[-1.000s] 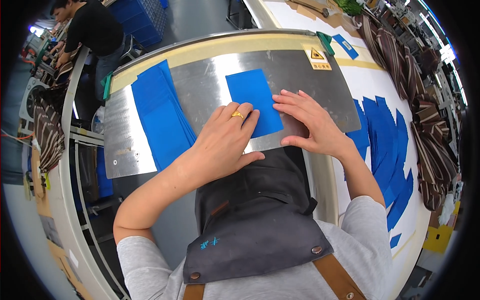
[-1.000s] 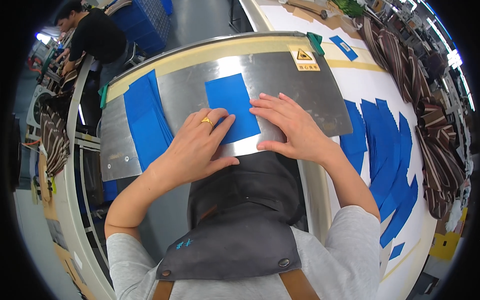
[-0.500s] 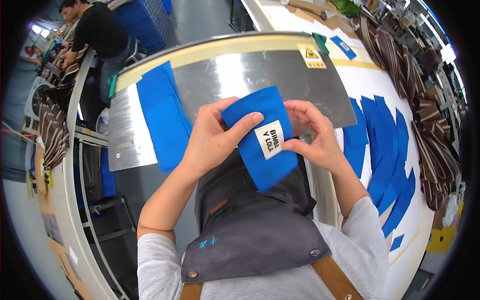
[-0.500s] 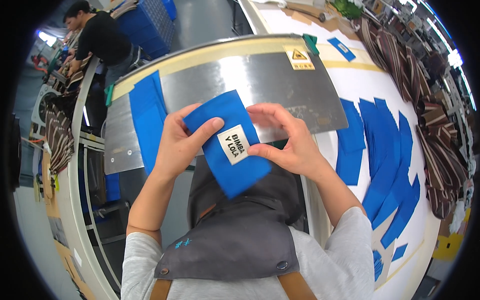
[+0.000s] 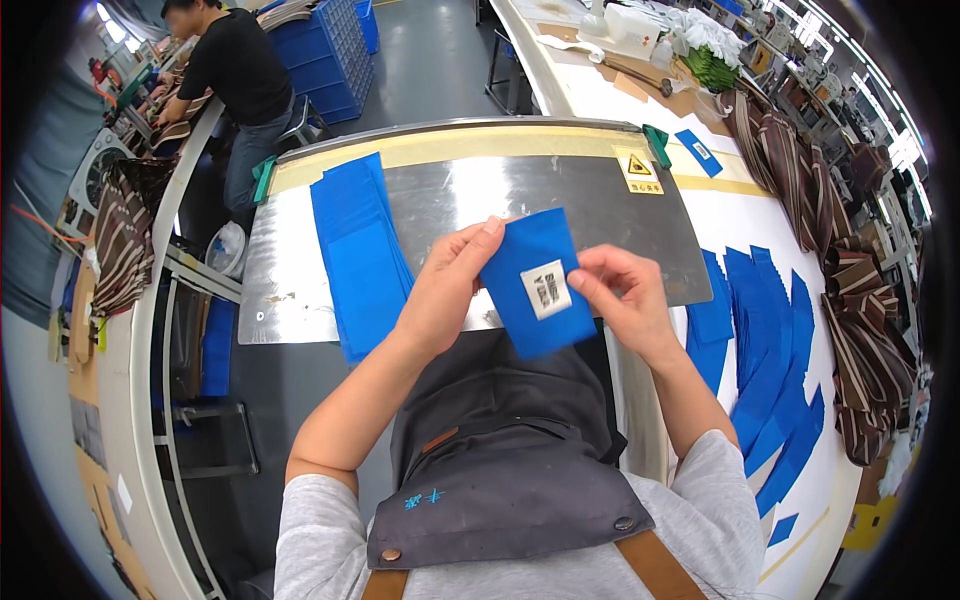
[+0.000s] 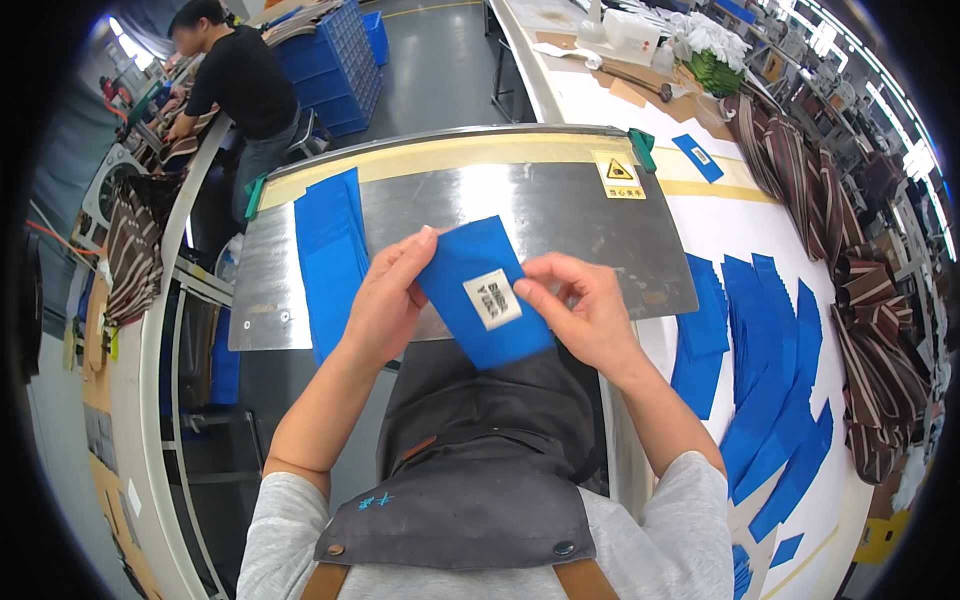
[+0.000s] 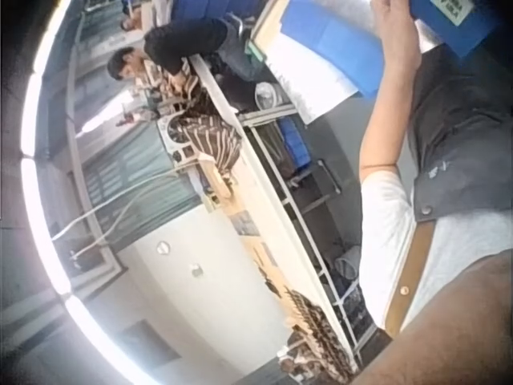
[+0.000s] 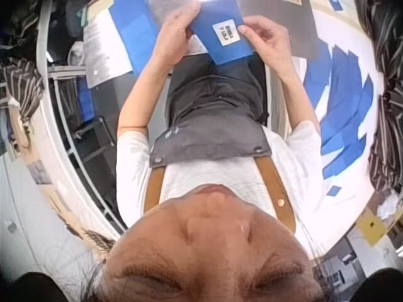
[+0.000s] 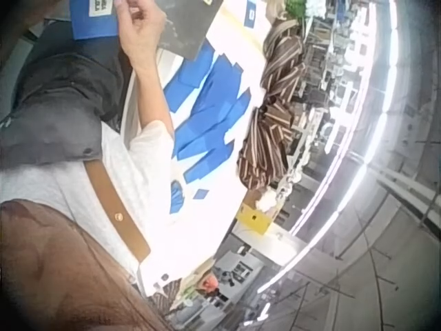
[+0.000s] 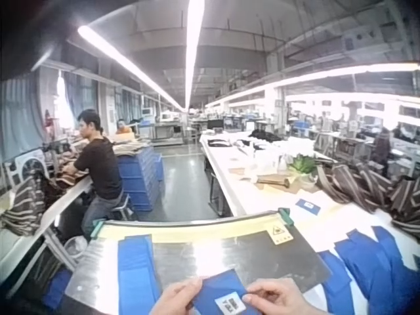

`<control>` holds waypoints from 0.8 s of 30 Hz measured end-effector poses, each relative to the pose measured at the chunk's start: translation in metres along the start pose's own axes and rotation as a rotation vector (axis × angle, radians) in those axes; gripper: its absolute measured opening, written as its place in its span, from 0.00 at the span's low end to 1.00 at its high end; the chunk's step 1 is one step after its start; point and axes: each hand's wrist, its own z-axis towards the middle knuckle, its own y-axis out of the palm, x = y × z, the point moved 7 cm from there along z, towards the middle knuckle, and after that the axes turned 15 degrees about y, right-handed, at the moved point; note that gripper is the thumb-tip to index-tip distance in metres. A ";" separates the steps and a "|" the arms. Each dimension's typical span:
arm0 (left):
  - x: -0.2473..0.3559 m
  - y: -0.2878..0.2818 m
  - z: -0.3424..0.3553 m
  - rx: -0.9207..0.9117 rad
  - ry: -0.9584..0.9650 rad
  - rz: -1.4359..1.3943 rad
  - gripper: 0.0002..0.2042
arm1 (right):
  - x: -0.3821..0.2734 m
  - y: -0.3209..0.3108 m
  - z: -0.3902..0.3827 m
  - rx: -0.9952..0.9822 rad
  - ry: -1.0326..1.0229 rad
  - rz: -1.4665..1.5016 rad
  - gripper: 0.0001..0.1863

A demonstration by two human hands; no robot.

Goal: The worker is folding and organizing blue fabric pieces, possibly for lining or internal bag components, using a metal folding jig at a workshop station.

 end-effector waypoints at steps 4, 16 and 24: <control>0.076 0.062 -0.008 -0.343 0.811 0.851 0.17 | -0.054 -0.016 -0.013 0.482 -0.860 -0.625 0.13; -0.031 0.061 0.052 -0.509 0.679 1.290 0.20 | 0.006 -0.042 -0.020 0.308 -0.280 -0.592 0.11; -0.067 0.060 0.053 -0.495 0.569 1.508 0.24 | 0.004 -0.016 -0.034 0.338 -0.474 -0.880 0.09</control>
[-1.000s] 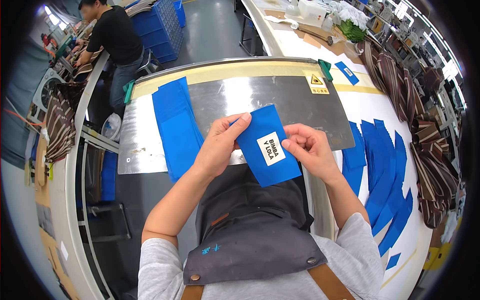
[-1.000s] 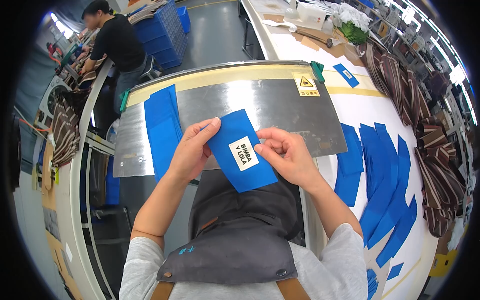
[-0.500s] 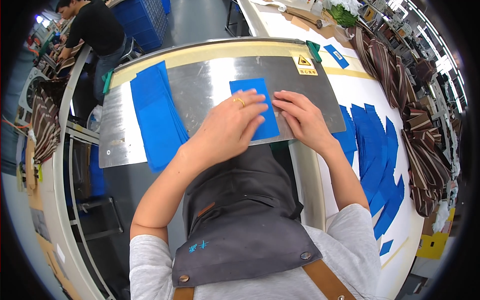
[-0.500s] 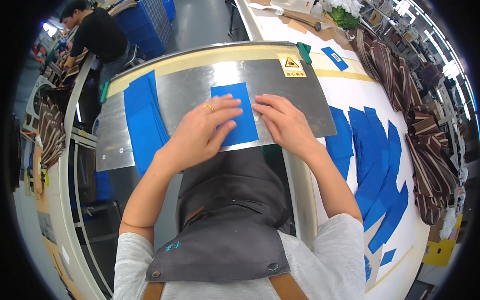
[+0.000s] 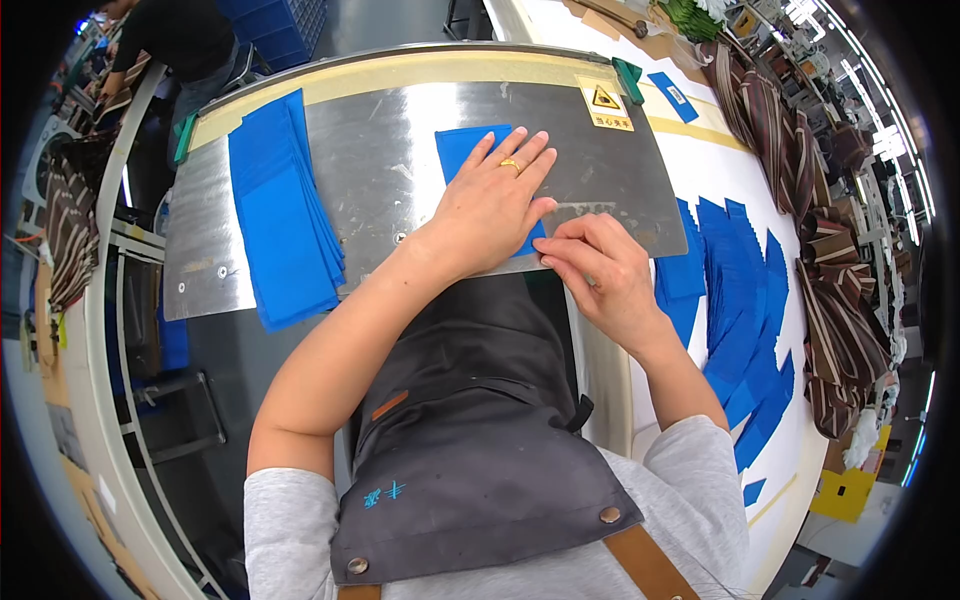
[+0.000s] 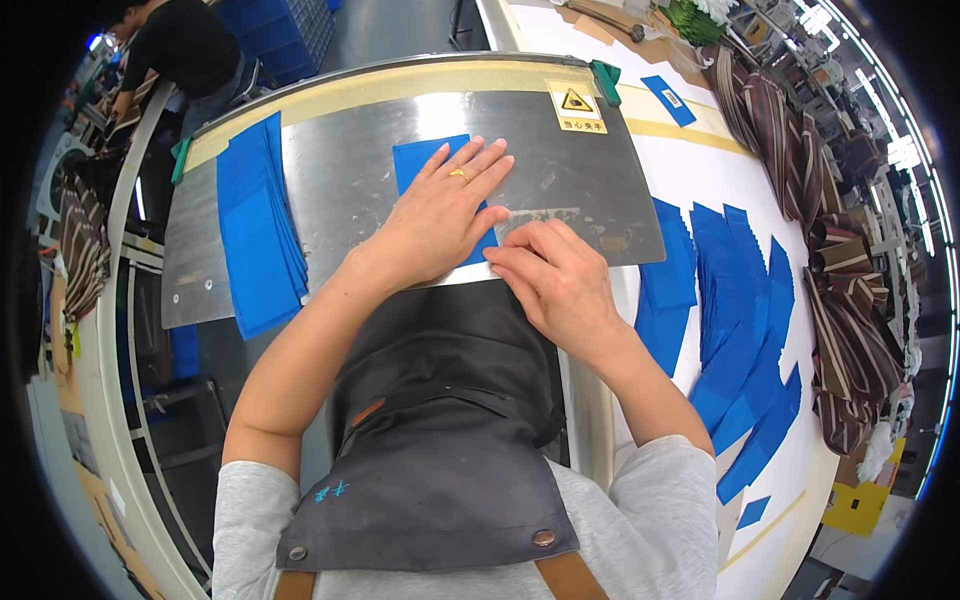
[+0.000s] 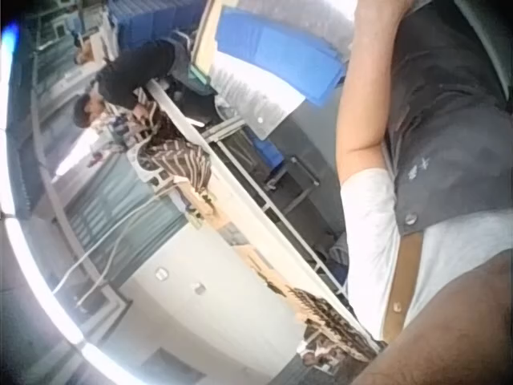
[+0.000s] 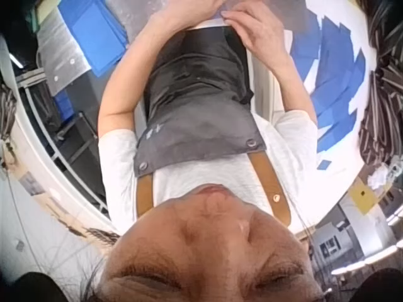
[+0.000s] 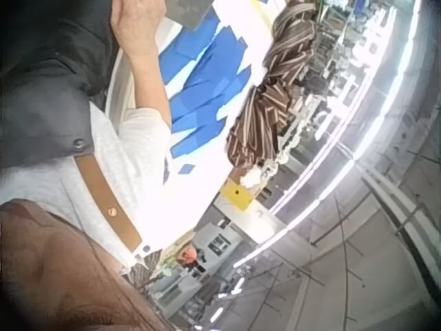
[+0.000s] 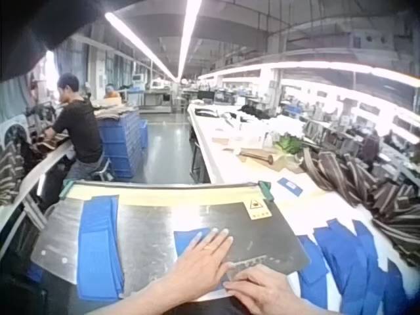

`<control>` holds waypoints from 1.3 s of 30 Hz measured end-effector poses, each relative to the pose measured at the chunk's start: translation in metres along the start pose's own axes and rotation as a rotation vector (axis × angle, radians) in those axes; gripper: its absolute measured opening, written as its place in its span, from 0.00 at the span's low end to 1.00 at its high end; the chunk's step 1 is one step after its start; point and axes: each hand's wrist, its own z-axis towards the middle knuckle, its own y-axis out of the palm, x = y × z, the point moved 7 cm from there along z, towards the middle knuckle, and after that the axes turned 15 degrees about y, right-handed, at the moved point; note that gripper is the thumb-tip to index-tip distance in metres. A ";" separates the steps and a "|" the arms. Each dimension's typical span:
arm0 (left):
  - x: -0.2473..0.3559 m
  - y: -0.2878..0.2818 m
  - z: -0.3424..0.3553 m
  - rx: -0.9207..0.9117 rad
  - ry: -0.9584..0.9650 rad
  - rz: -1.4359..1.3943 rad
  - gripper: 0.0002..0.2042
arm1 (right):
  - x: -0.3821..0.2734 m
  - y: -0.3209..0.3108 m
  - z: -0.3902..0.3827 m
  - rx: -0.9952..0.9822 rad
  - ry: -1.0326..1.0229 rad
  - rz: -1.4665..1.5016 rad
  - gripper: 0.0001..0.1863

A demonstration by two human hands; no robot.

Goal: The worker is folding and organizing blue fabric pieces, possibly for lining or internal bag components, using a metal folding jig at a workshop station.

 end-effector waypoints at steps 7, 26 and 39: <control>-0.003 0.000 0.000 0.042 -0.008 -0.029 0.22 | 0.010 -0.003 0.014 -0.040 0.154 0.031 0.05; -0.003 0.005 -0.001 0.082 -0.013 0.013 0.22 | 0.006 0.004 0.025 -0.326 0.224 0.066 0.07; -0.004 0.004 0.000 0.071 -0.024 0.017 0.22 | 0.007 0.006 0.020 -0.308 0.271 0.163 0.07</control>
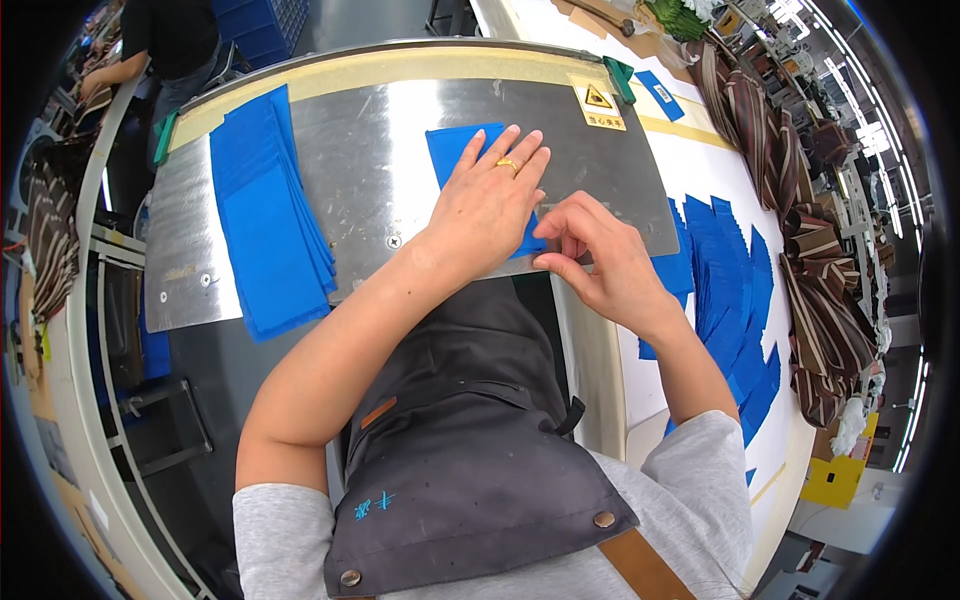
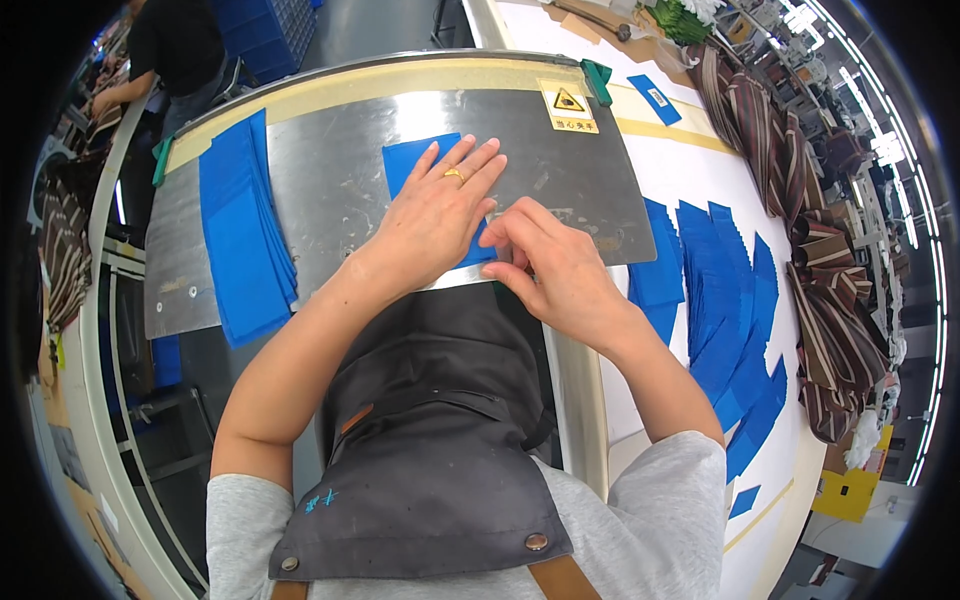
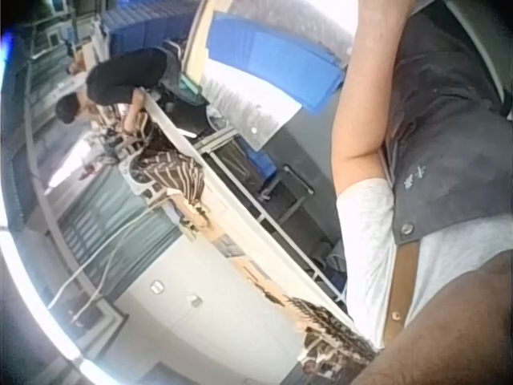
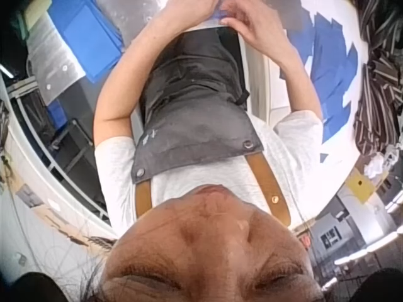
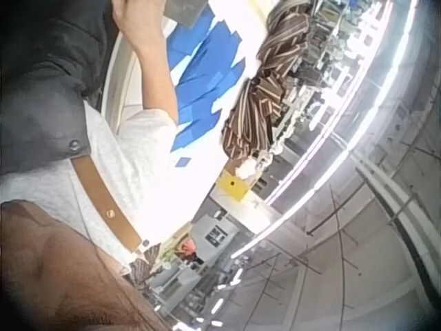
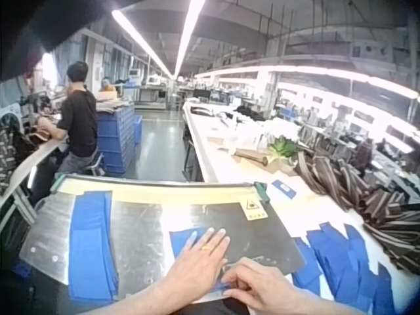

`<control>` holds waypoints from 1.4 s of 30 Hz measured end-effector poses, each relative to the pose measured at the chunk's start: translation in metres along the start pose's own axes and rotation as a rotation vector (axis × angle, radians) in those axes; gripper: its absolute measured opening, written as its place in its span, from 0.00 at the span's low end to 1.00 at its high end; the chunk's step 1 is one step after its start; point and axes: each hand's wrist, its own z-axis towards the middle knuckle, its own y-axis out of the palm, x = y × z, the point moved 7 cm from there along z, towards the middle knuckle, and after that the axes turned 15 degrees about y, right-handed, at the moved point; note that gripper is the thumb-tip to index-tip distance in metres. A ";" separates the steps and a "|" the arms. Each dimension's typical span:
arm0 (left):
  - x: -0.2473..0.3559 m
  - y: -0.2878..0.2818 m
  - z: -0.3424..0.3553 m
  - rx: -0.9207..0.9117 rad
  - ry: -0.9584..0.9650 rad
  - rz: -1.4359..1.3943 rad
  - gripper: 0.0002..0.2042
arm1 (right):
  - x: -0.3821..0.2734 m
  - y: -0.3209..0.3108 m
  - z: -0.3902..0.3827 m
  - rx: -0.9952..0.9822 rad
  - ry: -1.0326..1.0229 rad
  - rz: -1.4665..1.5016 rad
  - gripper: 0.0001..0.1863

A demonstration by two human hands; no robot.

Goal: The worker is folding and organizing blue fabric pieces, possibly for lining or internal bag components, using a metal folding jig at a workshop station.

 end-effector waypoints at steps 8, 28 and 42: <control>0.002 -0.003 -0.001 0.013 0.013 -0.011 0.22 | -0.008 0.008 0.003 0.023 -0.185 -0.220 0.05; -0.005 -0.004 0.000 0.013 -0.037 0.013 0.21 | 0.009 -0.005 0.008 0.032 -0.141 -0.162 0.07; -0.005 -0.005 -0.002 0.032 -0.054 0.015 0.21 | 0.030 -0.019 -0.006 -0.029 -0.070 0.058 0.10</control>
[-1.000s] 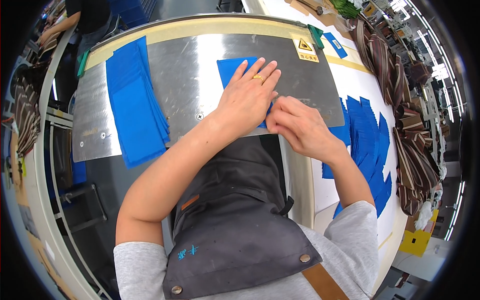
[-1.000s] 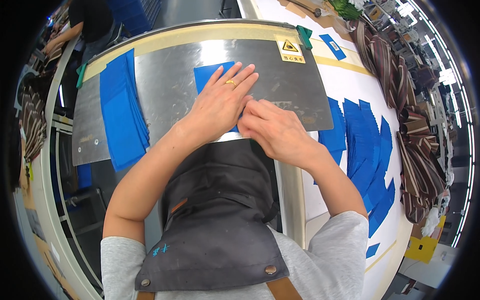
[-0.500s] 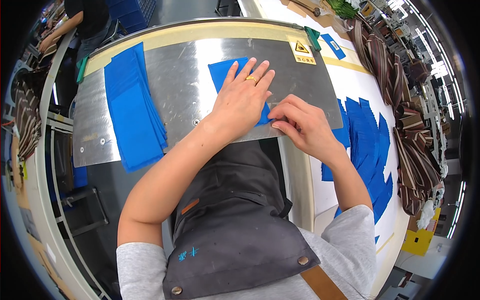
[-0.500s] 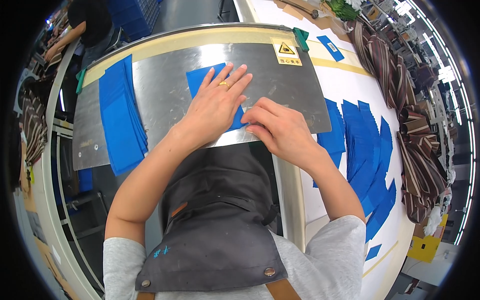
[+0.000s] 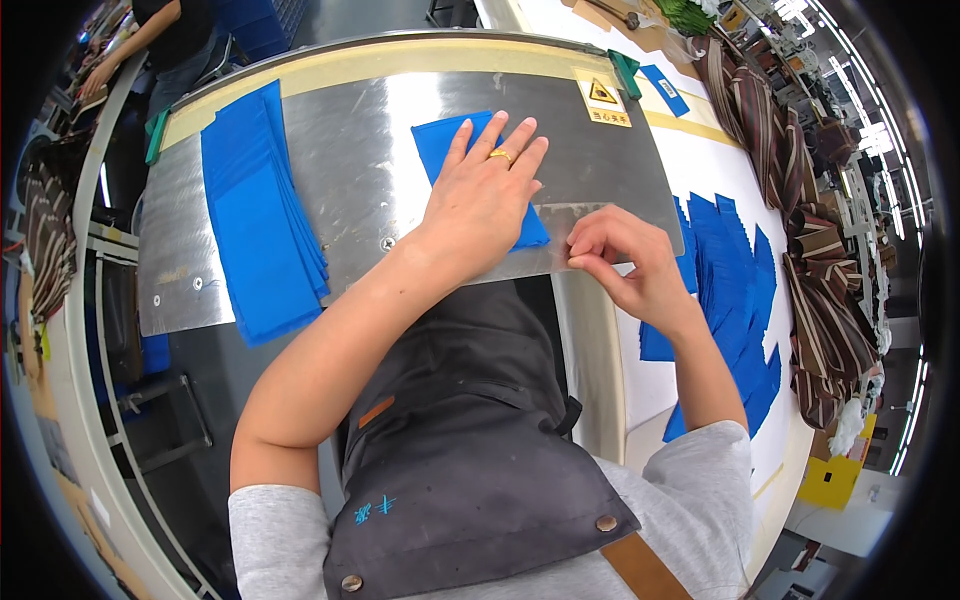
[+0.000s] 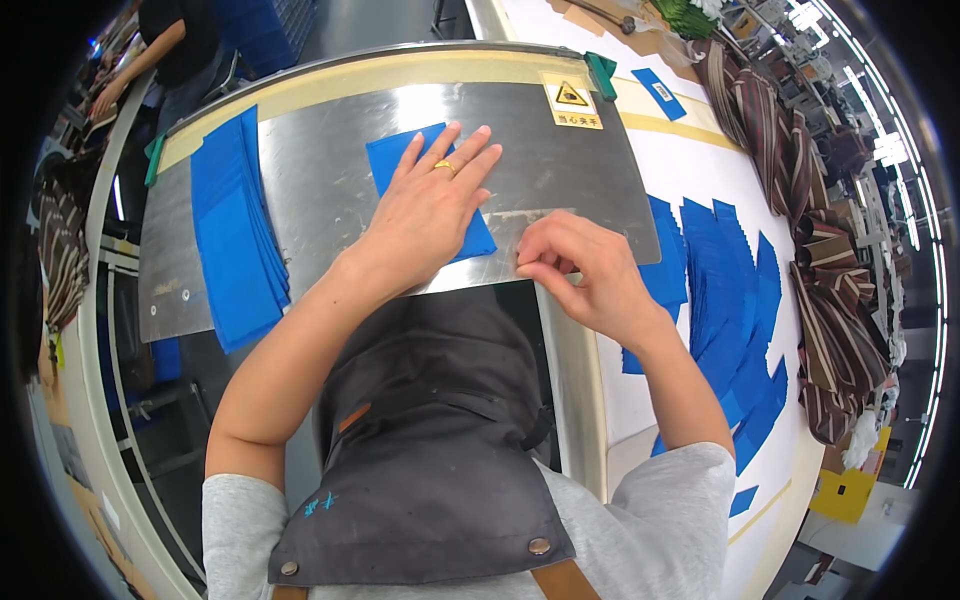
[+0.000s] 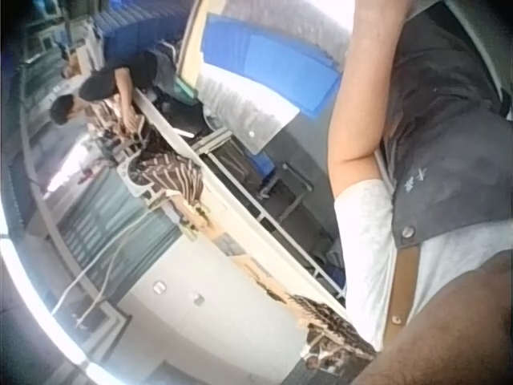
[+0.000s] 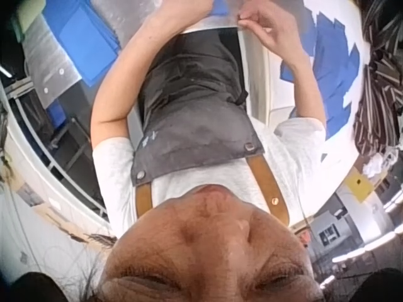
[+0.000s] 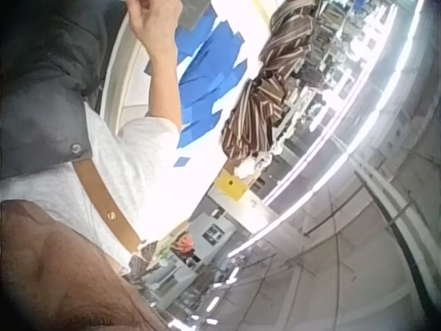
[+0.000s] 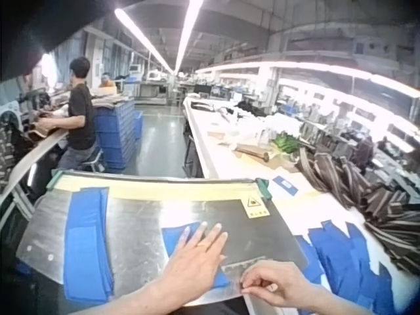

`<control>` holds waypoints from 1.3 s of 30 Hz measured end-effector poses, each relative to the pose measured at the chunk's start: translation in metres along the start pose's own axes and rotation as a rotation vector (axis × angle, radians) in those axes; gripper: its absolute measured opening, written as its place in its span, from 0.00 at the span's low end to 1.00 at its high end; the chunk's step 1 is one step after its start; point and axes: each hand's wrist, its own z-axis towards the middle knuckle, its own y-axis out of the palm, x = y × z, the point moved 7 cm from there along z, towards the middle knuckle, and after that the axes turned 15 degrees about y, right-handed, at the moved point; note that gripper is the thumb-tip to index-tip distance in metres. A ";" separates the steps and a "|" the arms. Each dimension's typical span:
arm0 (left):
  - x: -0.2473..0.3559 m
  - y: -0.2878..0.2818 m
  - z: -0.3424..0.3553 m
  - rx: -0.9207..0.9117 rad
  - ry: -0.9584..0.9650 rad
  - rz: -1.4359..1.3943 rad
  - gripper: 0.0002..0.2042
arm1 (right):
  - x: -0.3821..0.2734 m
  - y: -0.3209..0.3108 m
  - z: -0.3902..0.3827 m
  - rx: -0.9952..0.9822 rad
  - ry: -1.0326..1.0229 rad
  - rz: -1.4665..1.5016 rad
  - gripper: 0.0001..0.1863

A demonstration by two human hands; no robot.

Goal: The worker is folding and organizing blue fabric pieces, possibly for lining or internal bag components, using a metal folding jig at a workshop station.

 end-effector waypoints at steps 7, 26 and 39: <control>0.001 0.001 0.002 -0.009 0.010 -0.006 0.21 | -0.021 0.011 0.010 0.131 -0.192 -0.334 0.05; 0.015 -0.045 -0.035 0.141 -0.091 -0.464 0.06 | -0.014 0.014 0.026 0.016 -0.024 -0.159 0.06; 0.016 -0.043 -0.033 0.089 -0.052 -0.412 0.07 | -0.017 0.012 0.057 -0.205 0.179 -0.233 0.09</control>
